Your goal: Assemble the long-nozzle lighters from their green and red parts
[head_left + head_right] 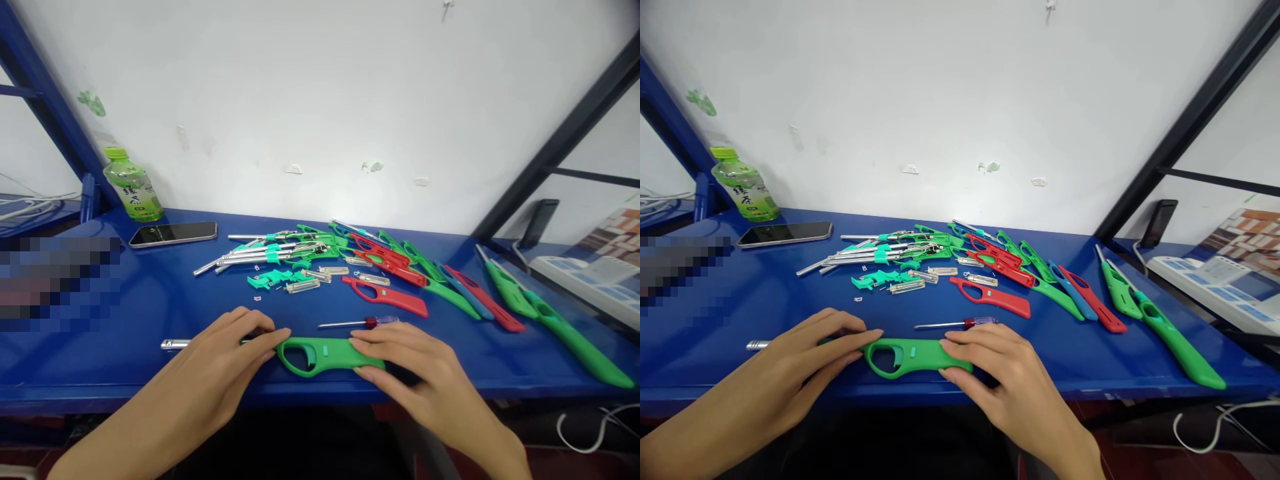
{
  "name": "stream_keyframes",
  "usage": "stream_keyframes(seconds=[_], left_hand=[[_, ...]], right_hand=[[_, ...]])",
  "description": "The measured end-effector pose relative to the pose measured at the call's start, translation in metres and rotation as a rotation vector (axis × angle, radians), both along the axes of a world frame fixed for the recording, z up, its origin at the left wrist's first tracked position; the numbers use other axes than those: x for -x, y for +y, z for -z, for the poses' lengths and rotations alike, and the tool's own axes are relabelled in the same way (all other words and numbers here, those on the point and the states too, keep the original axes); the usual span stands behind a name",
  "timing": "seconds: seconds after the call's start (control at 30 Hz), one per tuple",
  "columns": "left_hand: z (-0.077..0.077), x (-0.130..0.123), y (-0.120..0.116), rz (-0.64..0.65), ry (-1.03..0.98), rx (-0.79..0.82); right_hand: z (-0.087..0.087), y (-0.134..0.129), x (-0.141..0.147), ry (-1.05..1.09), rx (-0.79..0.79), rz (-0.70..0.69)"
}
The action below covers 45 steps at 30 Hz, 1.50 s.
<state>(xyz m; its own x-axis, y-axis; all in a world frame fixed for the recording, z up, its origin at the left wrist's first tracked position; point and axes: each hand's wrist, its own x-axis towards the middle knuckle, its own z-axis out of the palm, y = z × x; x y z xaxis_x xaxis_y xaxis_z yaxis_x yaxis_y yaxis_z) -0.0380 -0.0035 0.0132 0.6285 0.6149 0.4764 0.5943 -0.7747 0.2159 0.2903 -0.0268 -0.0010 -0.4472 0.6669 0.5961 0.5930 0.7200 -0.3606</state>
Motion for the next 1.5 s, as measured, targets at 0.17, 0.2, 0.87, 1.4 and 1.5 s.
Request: stream_keyframes(seconds=[0.17, 0.2, 0.87, 1.4, 1.5], left_hand=[[-0.001, -0.002, 0.000, -0.018, 0.084, -0.090], [-0.001, -0.003, -0.001, -0.031, 0.111, -0.108], [0.011, 0.003, -0.015, -0.120, 0.088, -0.248], [-0.011, 0.013, 0.002, -0.164, 0.085, -0.331], [-0.014, 0.012, 0.005, -0.045, 0.069, -0.319]], right_hand=[[0.000, 0.000, 0.001, 0.003, 0.054, 0.022], [-0.001, -0.001, 0.001, 0.002, 0.075, 0.031], [-0.011, -0.009, 0.011, 0.148, 0.410, 0.087], [-0.014, -0.006, 0.015, 0.239, 0.488, 0.114], [-0.016, -0.007, 0.014, 0.233, 0.489, 0.104]])
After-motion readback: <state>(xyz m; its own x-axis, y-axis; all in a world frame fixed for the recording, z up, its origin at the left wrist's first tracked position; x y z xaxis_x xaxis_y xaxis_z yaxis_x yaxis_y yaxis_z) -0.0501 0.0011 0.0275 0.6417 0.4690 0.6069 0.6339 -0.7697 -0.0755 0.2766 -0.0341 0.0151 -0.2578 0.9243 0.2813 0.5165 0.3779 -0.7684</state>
